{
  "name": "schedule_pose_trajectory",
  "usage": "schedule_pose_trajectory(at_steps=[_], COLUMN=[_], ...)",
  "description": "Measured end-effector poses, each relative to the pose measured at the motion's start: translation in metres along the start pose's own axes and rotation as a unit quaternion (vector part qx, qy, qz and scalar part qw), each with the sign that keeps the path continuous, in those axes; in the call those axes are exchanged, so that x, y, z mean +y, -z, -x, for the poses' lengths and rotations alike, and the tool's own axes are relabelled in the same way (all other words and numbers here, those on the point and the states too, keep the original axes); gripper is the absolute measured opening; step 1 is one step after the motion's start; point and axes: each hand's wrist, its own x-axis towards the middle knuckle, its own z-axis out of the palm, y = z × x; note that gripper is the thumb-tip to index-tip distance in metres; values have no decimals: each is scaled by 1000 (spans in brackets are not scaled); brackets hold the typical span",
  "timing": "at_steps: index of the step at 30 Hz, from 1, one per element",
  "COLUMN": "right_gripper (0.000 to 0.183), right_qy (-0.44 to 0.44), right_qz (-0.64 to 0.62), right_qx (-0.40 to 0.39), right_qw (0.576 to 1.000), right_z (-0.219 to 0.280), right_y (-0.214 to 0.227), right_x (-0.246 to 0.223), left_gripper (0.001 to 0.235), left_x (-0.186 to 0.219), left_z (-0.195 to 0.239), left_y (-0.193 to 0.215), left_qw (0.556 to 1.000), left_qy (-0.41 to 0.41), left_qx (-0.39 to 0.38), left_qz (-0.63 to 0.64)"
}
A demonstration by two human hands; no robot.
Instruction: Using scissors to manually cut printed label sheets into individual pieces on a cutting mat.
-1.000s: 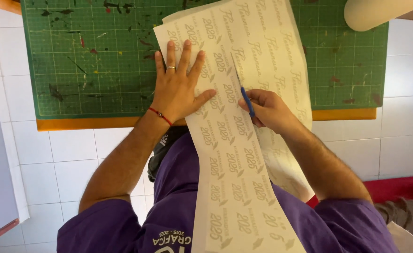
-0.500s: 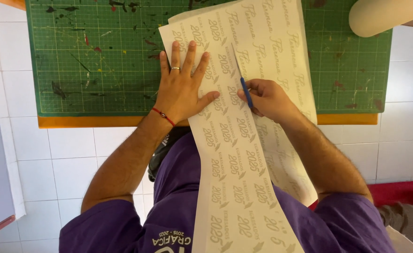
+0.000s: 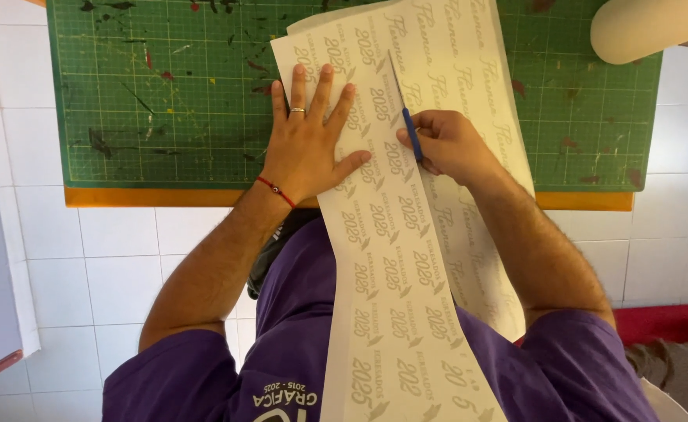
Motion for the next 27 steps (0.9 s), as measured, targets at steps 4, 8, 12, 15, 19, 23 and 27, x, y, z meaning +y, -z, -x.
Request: schedule_pose_trajectory(at_steps=[4,8,12,15,19,23,27], right_gripper=[23,19,20,17,19,25,22], right_qy=[18,15,15,13,25,9,16], right_qz=[-5,-7,-9,-1,-14,17,24], right_qx=[0,-2,0,7,-3,30,22], right_qw=[1000,1000,1000,1000,1000,999,999], right_z=[-7,-17,-23,-27,-48,-57,-51], right_y=[0,1,4,8,9,5,2], right_x=[-14,-24,-22,-18,-22,-42,-47], left_gripper=[108,110,110,109,109,111,111], left_x=[-1,1,-1,0,-1,0,1], left_z=[-1,0,0,0,1,-1,0], left_y=[1,1,0,-1,0,-3,-4], left_qw=[1000,999,1000,1000,1000,1000,1000], left_qy=[3,9,7,-3,6,12,13], left_qx=[-4,-27,-15,-3,6,-11,-4], left_qz=[5,18,19,4,8,11,6])
